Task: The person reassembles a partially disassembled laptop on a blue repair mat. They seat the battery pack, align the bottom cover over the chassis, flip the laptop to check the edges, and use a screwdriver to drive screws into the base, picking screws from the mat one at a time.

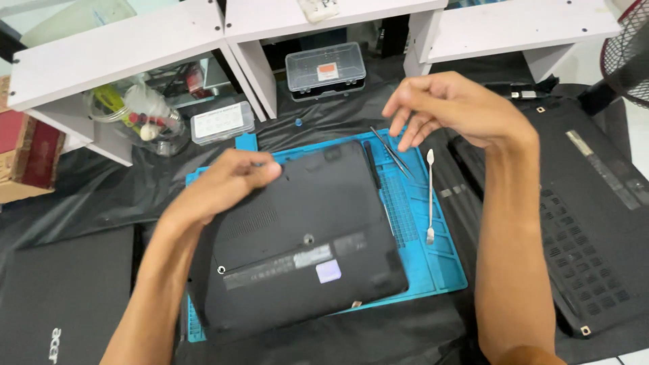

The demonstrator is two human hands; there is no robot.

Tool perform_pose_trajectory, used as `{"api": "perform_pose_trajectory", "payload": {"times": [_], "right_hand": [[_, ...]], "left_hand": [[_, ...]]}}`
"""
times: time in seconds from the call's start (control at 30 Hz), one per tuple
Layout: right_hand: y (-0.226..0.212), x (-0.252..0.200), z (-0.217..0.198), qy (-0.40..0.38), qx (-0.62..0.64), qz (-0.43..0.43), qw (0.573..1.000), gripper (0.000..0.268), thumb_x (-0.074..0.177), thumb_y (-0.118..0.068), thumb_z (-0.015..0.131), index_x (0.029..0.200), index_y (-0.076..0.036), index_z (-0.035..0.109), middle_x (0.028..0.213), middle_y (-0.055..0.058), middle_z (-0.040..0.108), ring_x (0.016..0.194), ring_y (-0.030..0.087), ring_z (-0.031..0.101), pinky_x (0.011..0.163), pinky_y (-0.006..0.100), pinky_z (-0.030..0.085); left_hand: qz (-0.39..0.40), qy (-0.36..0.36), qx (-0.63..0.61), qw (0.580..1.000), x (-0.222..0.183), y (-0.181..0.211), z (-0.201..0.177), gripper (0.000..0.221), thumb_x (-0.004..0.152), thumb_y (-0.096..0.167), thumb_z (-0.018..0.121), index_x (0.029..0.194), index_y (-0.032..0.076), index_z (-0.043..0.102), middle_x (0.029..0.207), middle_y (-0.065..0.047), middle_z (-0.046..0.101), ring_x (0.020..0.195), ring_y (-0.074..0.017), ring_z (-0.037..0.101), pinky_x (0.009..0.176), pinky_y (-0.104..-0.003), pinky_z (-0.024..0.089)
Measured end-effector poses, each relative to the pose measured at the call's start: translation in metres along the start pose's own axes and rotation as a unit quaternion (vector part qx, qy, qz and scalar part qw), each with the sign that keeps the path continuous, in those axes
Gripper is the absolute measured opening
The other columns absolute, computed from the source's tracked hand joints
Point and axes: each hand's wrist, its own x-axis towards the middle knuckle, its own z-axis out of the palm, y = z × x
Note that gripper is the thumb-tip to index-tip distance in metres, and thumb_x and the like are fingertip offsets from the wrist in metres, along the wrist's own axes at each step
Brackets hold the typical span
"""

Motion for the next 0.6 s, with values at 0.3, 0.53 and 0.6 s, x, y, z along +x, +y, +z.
{"api": "perform_pose_trajectory", "payload": {"times": [0.3, 0.53, 0.6], "right_hand": [[0.057, 0.043, 0.024, 0.086, -0.222, 0.276, 0.931, 0.035, 0.085, -0.033, 0.078, 0.09, 0.001, 0.077, 0.081, 0.013, 0.078, 0.066, 0.022, 0.077, 0.059, 0.034, 0.062], [0.072, 0.06, 0.033, 0.081, -0.331, 0.373, 0.863, 0.041, 0.082, -0.03, 0.083, 0.081, 0.009, 0.073, 0.075, 0.018, 0.078, 0.058, 0.026, 0.076, 0.055, 0.037, 0.062], [0.074, 0.063, 0.034, 0.078, -0.336, 0.382, 0.857, 0.041, 0.081, -0.03, 0.084, 0.08, 0.009, 0.072, 0.075, 0.018, 0.077, 0.058, 0.026, 0.075, 0.054, 0.036, 0.062]], "left_hand": [[-0.018, -0.115, 0.076, 0.99, 0.045, -0.058, 0.04, 0.033, 0.095, 0.033, 0.064, 0.088, 0.003, 0.075, 0.07, 0.002, 0.064, 0.068, -0.0062, 0.054, 0.064, -0.028, 0.047], [0.011, -0.065, 0.146, 0.987, 0.063, -0.076, 0.054, 0.036, 0.088, 0.038, 0.07, 0.103, 0.005, 0.075, 0.094, -0.011, 0.075, 0.088, -0.0203, 0.068, 0.079, -0.036, 0.051], [0.015, -0.044, 0.167, 0.985, 0.059, -0.065, 0.051, 0.038, 0.087, 0.04, 0.071, 0.105, 0.007, 0.076, 0.101, -0.014, 0.073, 0.093, -0.0231, 0.067, 0.082, -0.037, 0.051]]}}
